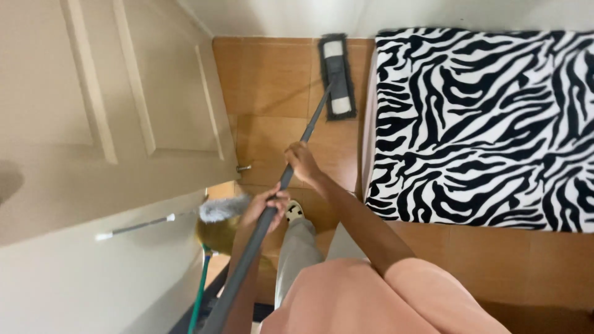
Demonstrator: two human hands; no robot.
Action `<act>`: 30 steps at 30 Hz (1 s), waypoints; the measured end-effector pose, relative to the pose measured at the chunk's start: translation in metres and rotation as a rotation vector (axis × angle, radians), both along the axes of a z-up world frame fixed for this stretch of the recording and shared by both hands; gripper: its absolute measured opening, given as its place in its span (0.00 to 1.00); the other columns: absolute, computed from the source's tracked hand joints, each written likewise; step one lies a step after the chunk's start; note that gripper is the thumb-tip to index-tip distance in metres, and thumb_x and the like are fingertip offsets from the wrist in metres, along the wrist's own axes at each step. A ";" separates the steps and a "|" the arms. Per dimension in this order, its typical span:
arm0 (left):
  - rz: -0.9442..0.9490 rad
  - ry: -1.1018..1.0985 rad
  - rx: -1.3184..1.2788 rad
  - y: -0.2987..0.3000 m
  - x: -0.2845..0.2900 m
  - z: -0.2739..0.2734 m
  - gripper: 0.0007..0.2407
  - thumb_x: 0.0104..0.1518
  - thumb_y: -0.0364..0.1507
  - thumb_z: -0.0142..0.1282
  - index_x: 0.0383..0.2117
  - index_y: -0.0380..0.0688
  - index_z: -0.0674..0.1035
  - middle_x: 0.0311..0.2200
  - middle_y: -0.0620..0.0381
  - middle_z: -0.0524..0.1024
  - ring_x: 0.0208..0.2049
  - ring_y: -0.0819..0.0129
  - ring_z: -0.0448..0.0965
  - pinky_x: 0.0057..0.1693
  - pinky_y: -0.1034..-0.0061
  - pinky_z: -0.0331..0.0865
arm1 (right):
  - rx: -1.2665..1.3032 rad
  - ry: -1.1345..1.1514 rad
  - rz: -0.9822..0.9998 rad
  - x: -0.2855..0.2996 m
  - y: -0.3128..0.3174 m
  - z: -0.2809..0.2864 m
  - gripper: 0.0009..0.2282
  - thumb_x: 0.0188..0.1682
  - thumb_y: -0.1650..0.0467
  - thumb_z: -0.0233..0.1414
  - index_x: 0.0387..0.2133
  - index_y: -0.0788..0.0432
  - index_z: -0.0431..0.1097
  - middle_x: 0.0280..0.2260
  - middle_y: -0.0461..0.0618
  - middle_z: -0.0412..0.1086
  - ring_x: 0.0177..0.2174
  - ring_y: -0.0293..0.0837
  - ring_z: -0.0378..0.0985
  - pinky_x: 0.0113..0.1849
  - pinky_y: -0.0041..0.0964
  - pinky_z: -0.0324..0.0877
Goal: The person cleans the floor of a bedroom using a flat mop and a feather duster. They move the mop back and forth across the tiled floor, navigating around a zebra-print mattress and a bed frame. The person also uses a feather duster to clean the area under the bed and near a storage rack.
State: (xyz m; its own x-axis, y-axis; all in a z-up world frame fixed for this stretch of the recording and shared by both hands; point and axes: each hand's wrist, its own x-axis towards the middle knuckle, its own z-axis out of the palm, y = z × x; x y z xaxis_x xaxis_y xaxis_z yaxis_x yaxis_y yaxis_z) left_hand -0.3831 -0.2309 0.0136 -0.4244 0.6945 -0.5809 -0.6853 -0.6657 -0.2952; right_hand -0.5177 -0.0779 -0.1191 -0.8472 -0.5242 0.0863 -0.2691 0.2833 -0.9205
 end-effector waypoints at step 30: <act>0.495 0.572 -0.226 -0.050 -0.341 0.089 0.18 0.72 0.40 0.44 0.51 0.36 0.74 0.39 0.34 0.81 0.37 0.52 0.85 0.45 0.66 0.82 | -0.064 -0.413 -0.490 -0.295 -0.064 -0.009 0.14 0.51 0.65 0.53 0.26 0.66 0.74 0.25 0.55 0.74 0.28 0.44 0.75 0.33 0.38 0.68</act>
